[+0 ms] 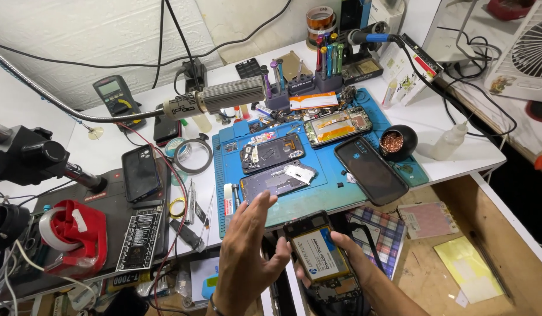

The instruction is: The person works on a disassembled smartphone at a cluttered workbench, using a metal spudger to pry and separate components. They handle the phone's internal battery and casing, manipulating the device with both hands while various tools and electronic parts are visible on the blue mat.

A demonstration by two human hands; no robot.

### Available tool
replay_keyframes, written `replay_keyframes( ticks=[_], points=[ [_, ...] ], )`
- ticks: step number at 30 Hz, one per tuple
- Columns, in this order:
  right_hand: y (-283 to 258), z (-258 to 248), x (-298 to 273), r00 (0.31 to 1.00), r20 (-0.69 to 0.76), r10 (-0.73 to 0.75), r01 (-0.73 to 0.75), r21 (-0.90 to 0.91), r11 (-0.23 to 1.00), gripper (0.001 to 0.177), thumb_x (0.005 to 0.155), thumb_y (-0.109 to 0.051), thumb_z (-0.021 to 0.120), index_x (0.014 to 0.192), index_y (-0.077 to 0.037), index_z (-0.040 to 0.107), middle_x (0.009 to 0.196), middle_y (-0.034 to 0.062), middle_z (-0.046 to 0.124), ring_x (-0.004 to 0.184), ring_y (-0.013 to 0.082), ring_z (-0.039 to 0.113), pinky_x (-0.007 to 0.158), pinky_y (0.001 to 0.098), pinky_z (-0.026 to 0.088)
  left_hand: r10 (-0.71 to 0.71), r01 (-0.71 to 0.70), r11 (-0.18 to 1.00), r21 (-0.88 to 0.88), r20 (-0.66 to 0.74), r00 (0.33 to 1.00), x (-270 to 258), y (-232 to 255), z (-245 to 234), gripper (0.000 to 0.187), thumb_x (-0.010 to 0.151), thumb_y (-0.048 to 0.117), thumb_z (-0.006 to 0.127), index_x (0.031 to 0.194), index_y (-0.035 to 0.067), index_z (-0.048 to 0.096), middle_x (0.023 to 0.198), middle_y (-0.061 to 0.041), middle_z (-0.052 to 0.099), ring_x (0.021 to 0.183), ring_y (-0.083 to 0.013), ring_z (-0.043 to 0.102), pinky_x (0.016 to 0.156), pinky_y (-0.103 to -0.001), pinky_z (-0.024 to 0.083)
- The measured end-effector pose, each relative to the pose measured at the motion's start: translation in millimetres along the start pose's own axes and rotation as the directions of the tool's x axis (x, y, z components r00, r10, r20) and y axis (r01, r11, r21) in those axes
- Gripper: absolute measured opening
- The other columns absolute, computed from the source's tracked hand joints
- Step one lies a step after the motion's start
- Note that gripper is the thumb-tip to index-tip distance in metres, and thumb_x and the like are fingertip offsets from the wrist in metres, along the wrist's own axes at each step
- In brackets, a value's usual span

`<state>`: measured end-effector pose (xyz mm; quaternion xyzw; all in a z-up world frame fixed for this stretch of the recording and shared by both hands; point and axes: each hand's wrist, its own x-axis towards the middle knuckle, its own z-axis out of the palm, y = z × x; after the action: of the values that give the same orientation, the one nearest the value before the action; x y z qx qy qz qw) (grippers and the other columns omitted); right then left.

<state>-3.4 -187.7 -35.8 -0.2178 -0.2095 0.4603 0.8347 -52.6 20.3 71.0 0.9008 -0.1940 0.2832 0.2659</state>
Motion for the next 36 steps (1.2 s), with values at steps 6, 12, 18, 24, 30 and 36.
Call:
replay_keyframes(
  ticks=[6,12,18,24,30,36],
  points=[
    [7.5,-12.4,-2.1,0.997,0.045,0.062,-0.07,0.199,0.978,0.096,0.085,-0.064,0.058,0.145,0.009,0.045,0.125,0.0226,0.062,0.095,0.033,0.069,0.081,0.0402,0.061,-0.279,0.245,0.942,-0.227,-0.129,0.952,-35.7,-17.5,20.5,0.07,0.088,0.018,0.063,0.153,0.01,0.039,0.124,-0.009,0.075,0.116,-0.0259,0.074,0.101,-0.044,0.058],
    [14.1,-12.2,0.9,0.987,-0.045,0.151,-0.129,0.327,0.936,0.087,0.092,-0.064,0.047,0.153,-0.003,0.041,0.142,0.0249,0.052,0.104,0.0428,0.066,0.085,0.0505,0.06,-0.469,0.439,0.54,-0.718,0.176,0.866,-59.5,-19.4,54.4,0.07,0.096,0.057,0.055,0.138,0.001,0.06,0.111,-0.015,0.081,0.102,-0.0251,0.078,0.084,-0.039,0.066],
    [13.4,-7.3,9.7,0.881,-0.31,0.358,-0.26,0.314,0.913,0.088,0.092,-0.066,0.039,0.137,0.008,0.056,0.114,0.0348,0.066,0.095,0.0455,0.069,0.084,0.0543,0.06,-0.492,0.513,0.315,-0.798,0.325,0.807,-62.3,-12.1,60.7,0.038,0.097,0.031,0.061,0.111,-0.004,0.065,0.088,-0.013,0.069,0.051,-0.0156,0.063,0.04,-0.026,0.06],
    [15.6,-3.7,21.7,0.886,-0.211,0.412,-0.234,0.564,0.792,0.093,0.092,-0.07,0.042,0.152,0.002,0.045,0.13,0.029,0.061,0.107,0.0423,0.067,0.092,0.0527,0.059,-0.579,0.605,0.301,-0.737,0.363,0.73,-68.9,-27.0,71.5,0.03,0.098,0.028,0.059,0.101,-0.001,0.067,0.085,-0.008,0.069,0.049,-0.0096,0.062,0.04,-0.022,0.057],
    [18.5,-7.8,29.8,0.803,-0.372,0.465,-0.248,0.501,0.829,0.101,0.09,-0.071,0.037,0.152,0.008,0.049,0.112,0.037,0.066,0.087,0.0471,0.071,0.079,0.0495,0.061,-0.603,0.694,0.184,-0.696,0.478,0.639,-69.8,-37.3,75.0,0.027,0.099,0.028,0.058,0.096,0.001,0.062,0.081,-0.01,0.07,0.048,-0.0111,0.061,0.036,-0.025,0.06],
    [22.3,-18.1,28.2,0.788,-0.371,0.492,-0.241,0.549,0.8,0.1,0.09,-0.071,0.035,0.151,0.007,0.049,0.117,0.0389,0.064,0.092,0.0488,0.07,0.084,0.0506,0.06,-0.598,0.709,0.256,-0.657,0.469,0.65,-70.9,-45.1,80.3,0.031,0.098,0.032,0.055,0.101,0.003,0.065,0.079,-0.007,0.075,0.048,-0.0087,0.061,0.042,-0.023,0.055]
  ],
)
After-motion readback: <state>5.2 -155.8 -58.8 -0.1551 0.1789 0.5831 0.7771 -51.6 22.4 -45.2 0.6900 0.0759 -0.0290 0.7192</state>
